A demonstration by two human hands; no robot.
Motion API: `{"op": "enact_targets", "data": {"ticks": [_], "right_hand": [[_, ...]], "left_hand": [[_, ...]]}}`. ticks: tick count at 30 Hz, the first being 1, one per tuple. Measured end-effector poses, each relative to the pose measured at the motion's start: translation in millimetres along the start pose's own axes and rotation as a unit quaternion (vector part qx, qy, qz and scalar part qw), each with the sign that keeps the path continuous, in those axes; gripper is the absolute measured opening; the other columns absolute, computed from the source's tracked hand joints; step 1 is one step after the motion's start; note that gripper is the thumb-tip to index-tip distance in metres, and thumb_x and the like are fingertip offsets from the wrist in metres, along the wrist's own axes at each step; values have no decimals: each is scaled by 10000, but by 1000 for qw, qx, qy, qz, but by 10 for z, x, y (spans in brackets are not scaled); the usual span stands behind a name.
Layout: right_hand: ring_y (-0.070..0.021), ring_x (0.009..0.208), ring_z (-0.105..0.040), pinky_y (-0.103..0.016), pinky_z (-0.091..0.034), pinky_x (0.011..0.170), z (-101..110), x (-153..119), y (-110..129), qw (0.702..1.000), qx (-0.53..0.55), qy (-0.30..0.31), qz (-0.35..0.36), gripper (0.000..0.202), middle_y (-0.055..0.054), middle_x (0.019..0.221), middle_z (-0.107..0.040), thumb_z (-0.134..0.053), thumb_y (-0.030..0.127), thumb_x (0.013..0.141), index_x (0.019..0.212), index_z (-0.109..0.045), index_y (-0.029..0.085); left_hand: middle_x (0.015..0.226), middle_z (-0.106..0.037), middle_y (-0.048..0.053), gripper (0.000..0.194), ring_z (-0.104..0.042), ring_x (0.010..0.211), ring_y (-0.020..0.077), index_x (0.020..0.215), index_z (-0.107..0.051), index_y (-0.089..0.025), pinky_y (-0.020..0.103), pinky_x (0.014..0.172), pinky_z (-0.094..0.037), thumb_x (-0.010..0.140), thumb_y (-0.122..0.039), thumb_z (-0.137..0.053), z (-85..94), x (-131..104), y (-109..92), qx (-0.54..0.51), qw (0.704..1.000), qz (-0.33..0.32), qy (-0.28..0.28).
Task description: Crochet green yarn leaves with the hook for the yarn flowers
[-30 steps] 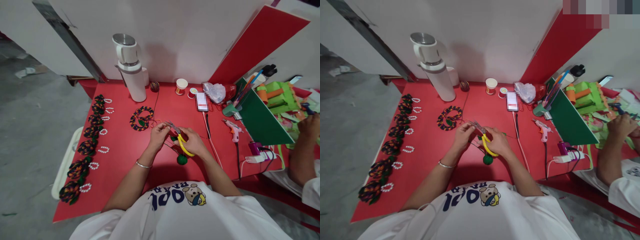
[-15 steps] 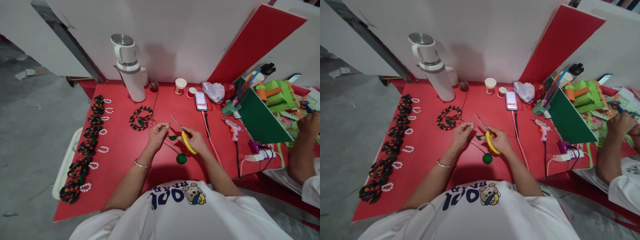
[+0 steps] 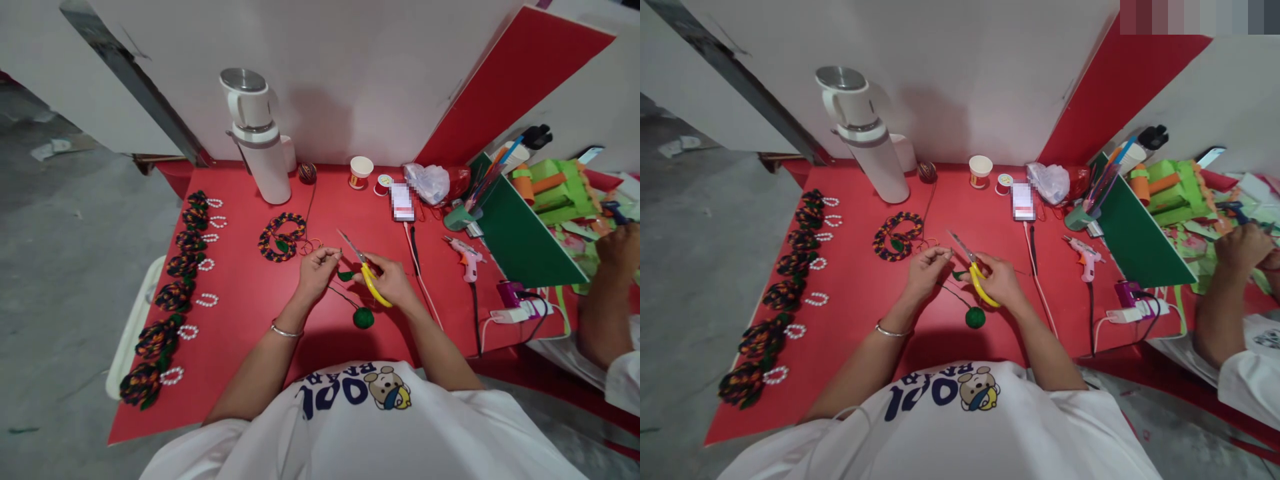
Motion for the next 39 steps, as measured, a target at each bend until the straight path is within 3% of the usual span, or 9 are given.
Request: {"op": "enact_targets", "data": {"ticks": [8,14,16,19,21,27,31,34,39], "right_hand": [[-300,1016,-701,-406,-541,853,233,152,-350,971,-209,-83,-81,636,-147,1175,-743,-719,482,849,1415,-615,210],[-374,1224,-583,-555,-455,1036,402,166,-340,954,-262,-140,-45,431,-210,1293,-686,-602,327,949,1344,-678,174],[-345,1204,-589,-549,-449,1057,369,158,-185,969,-186,-162,-12,335,-170,1239,-715,-561,352,981,1215,-755,211],[-237,979,-667,-423,-537,931,91,228,35,993,57,-100,22,260,-89,1024,-753,-634,409,936,1031,-806,240],[-194,860,-671,-369,-557,812,-154,306,117,975,215,-46,1,264,-62,962,-737,-727,442,857,1013,-805,245],[-107,624,-565,-238,-458,529,-471,474,49,881,463,-63,-74,327,-5,753,-675,-862,514,690,724,-706,229],[-64,464,-477,-178,-284,376,-528,484,-40,822,555,-6,-125,451,41,668,-667,-887,555,642,857,-658,232],[-77,466,-534,-167,-333,394,-524,464,-42,817,562,45,-120,629,75,605,-653,-910,507,642,1157,-659,247],[-71,441,-525,-171,-365,412,-571,426,-29,814,559,101,-121,794,85,593,-665,-894,507,680,1369,-595,248]], "left_hand": [[579,-603,-30,386,-507,473,65,822,-713,-154,177,454,-362,665,-458,-891,8,22,-1,-32,999,13,-16],[654,-671,15,416,-499,435,58,814,-690,-151,159,346,-213,624,-447,-912,-43,25,-40,-83,996,37,10],[609,-650,-6,393,-421,376,37,800,-673,-156,160,335,-230,645,-437,-902,-79,11,-36,-103,993,45,26],[542,-607,-40,380,-316,320,9,776,-654,-157,156,324,-230,659,-421,-900,-136,-21,-31,-116,990,56,53],[513,-585,-51,394,-291,305,5,782,-656,-153,154,316,-211,650,-425,-908,-152,-39,-25,-112,989,67,63],[526,-587,-39,437,-374,312,35,743,-657,-143,178,302,-276,647,-488,-908,-119,-35,15,-69,992,77,66],[662,-660,-18,419,-446,360,43,862,-710,-152,189,319,-322,673,-474,-902,-70,-11,-1,-26,999,22,33],[750,-680,-5,391,-462,400,34,891,-737,-161,187,344,-342,712,-479,-877,-13,8,-42,-16,1000,-20,6],[638,-647,-1,418,-467,407,53,911,-749,-155,174,346,-263,683,-471,-901,-58,13,21,-57,996,40,58]]}}
Point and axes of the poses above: each hand's wrist, its own x-axis towards the middle knuckle, its own z-axis out of the back of the hand, y = z × x, the point moved 6 cm from there along x, towards the middle knuckle
